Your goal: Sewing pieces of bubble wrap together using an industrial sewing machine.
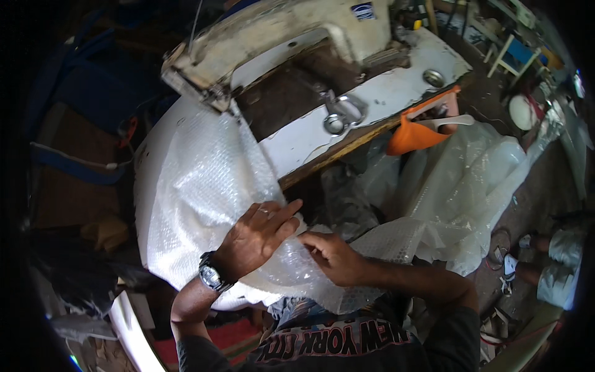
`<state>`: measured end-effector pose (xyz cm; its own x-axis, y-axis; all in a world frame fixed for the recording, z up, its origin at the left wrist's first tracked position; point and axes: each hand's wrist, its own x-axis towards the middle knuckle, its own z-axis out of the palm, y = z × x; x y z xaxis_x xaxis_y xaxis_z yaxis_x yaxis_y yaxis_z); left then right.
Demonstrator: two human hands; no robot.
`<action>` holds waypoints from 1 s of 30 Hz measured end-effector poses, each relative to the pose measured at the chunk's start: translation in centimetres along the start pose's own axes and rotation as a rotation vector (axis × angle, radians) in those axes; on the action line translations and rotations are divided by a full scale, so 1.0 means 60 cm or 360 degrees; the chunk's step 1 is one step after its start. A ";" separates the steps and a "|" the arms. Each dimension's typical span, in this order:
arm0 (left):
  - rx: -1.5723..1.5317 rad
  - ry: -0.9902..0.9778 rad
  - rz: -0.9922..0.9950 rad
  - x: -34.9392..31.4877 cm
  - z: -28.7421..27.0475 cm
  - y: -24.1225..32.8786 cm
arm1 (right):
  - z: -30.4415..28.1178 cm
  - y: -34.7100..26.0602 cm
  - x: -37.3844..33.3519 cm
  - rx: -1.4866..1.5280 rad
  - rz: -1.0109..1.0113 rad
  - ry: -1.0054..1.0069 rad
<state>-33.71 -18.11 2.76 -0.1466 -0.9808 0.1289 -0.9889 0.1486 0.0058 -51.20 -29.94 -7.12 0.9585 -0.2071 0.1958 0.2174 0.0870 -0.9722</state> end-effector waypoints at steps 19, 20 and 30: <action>-0.0036 -0.0043 0.0094 -0.017 0.009 -0.001 | -0.559 -0.095 0.116 -0.3243 0.0127 0.0701; -0.0027 -0.0029 0.0044 -0.024 0.012 -0.001 | -0.522 -0.110 0.130 -0.3114 -0.0108 0.0869; -0.0008 -0.0043 0.0009 -0.035 0.026 -0.007 | -0.091 -0.071 0.233 -0.1912 -0.0702 -0.0457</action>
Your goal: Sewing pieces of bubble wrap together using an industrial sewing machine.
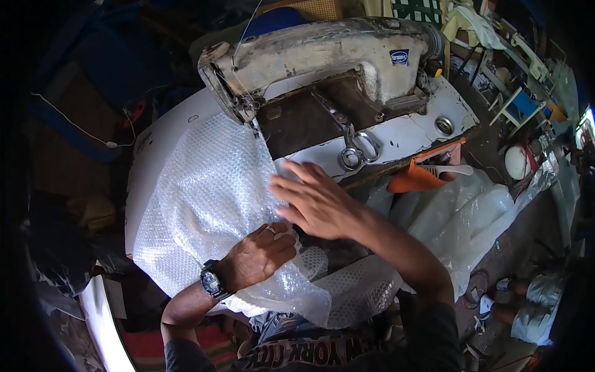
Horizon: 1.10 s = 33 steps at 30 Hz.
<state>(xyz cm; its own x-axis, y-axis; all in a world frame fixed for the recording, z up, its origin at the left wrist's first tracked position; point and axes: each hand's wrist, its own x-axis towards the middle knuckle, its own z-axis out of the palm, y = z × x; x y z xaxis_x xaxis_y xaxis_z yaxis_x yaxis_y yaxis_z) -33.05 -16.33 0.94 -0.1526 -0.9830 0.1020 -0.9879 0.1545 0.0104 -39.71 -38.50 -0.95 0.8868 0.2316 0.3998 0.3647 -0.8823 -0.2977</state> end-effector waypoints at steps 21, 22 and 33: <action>-0.0562 0.0277 -0.0381 -0.002 -0.056 -0.136 | 0.053 0.002 -0.004 -0.0058 -0.0331 0.0439; -0.0437 0.0329 -0.0589 0.020 -0.064 -0.181 | 0.054 0.008 -0.008 -0.0031 -0.0307 0.0457; -0.0254 0.0647 -0.0760 0.082 0.058 -0.451 | 0.042 0.004 0.006 0.0114 -0.0286 0.0334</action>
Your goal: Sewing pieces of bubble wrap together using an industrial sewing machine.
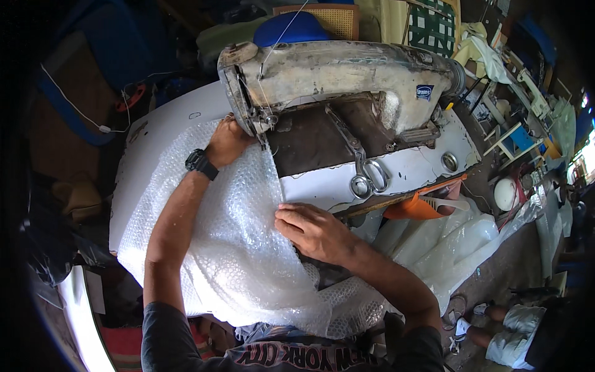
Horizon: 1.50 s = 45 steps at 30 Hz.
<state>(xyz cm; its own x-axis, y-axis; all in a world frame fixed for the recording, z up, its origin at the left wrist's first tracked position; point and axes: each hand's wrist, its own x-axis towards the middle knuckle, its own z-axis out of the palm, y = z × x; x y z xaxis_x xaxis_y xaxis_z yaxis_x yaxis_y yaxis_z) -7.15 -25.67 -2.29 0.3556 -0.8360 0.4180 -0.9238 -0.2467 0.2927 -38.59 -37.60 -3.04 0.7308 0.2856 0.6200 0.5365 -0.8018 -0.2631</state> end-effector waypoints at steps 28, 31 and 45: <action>0.0870 0.0188 0.0307 0.089 -0.035 -0.112 | 0.022 0.130 0.114 0.0035 0.0157 -0.0180; 0.0942 0.0043 0.0219 0.101 -0.033 -0.118 | 0.020 0.139 0.120 0.0002 0.0216 -0.0205; 0.0724 0.0281 -0.0279 -0.050 -0.137 -0.047 | 0.025 0.146 0.135 -0.0003 0.0206 -0.0065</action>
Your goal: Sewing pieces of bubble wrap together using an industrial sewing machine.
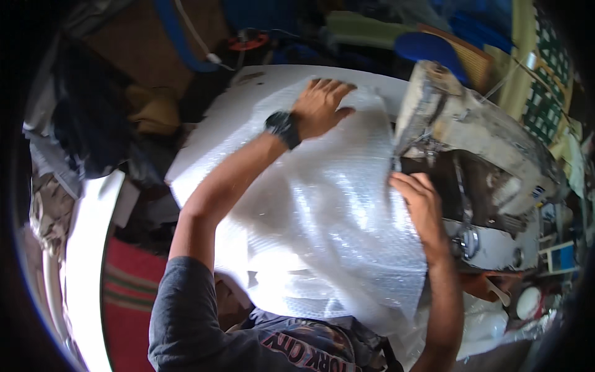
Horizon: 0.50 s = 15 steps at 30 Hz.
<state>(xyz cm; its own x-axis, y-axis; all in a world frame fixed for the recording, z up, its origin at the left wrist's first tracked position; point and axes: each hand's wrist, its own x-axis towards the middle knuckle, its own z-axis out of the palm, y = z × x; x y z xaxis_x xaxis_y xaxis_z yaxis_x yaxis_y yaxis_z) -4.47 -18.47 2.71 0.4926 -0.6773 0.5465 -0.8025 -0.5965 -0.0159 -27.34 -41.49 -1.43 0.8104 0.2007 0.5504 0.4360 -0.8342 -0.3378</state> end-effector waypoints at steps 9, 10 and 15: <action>0.0032 0.0005 -0.1295 -0.566 -0.281 -0.129 | 0.003 -0.013 -0.001 0.0018 0.0057 -0.0029; -0.0064 0.0140 -0.1318 -0.597 -0.266 -0.126 | -0.003 -0.015 -0.003 0.0021 0.0085 -0.0029; -0.0941 0.0756 -0.1529 -0.773 -0.163 -0.150 | -0.008 -0.033 0.007 0.0248 -0.0002 -0.0005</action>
<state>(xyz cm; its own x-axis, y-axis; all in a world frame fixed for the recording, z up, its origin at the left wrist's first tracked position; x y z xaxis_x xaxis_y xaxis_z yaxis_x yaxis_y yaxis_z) -23.39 22.54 -14.33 0.8964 0.2288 0.3796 -0.2705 -0.3962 0.8774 -28.01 -40.01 -0.17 0.8110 0.2031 0.5487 0.4920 -0.7443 -0.4517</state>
